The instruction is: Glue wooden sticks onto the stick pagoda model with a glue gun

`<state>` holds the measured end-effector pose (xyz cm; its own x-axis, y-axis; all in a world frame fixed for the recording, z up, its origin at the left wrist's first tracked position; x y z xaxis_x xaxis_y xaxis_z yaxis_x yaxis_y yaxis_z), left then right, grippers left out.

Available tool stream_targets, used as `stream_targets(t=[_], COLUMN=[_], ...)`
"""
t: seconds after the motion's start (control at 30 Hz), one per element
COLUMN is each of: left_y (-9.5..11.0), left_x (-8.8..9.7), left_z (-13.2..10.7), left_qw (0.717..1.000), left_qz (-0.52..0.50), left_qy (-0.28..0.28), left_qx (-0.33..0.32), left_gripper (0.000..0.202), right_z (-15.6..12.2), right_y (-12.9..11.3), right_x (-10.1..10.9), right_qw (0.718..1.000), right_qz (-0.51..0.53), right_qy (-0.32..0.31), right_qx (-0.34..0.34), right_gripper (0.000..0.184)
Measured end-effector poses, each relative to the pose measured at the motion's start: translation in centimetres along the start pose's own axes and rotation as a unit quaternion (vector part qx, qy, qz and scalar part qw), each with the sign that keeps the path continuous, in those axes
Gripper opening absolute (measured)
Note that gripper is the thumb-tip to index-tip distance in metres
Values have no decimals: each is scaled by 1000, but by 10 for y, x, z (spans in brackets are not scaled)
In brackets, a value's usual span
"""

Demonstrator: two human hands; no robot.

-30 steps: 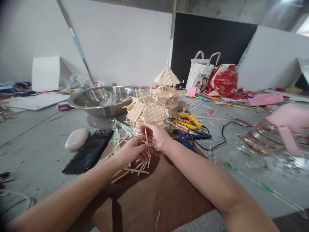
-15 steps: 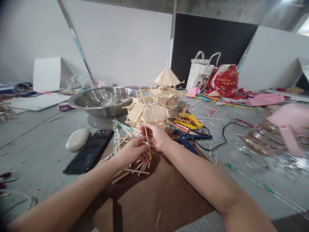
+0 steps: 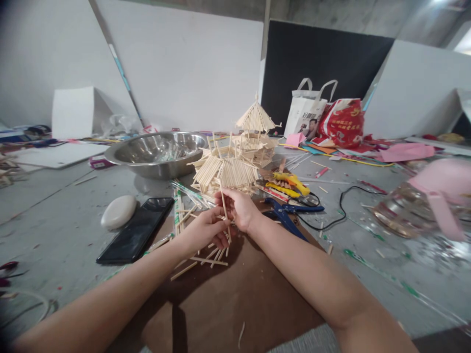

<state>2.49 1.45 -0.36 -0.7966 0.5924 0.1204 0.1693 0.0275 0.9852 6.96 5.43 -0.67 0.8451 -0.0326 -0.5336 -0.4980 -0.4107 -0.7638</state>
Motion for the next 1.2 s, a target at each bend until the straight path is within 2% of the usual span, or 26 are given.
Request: stream_targets(t=[0.93,1.2], left_y=[2,1], left_x=[-2,-3], left_z=[-1,0], left_qw=[1000,1000], left_qz=[-28,-29], left_qy=[-4,-9], left_qx=[-3,1], left_gripper=[4,2], right_z=[2,1], right_y=[-1,0], right_x=[5,5], right_qw=[1000,1000], right_qz=[12,16], right_qy=[12,10], right_qx=[11,1], right_gripper=[20,24])
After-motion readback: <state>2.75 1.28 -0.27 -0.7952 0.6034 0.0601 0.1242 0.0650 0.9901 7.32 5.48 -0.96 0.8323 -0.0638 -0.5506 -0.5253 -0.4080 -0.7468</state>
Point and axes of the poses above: each hand's wrist, its own z-axis towards the middle knuckle, its own x-axis out of the back of the hand, y = z × x, the point moved 10 cm from there along z, towards the middle knuckle, and after that the axes turned 8 degrees about -x, right-handed, at the moved point
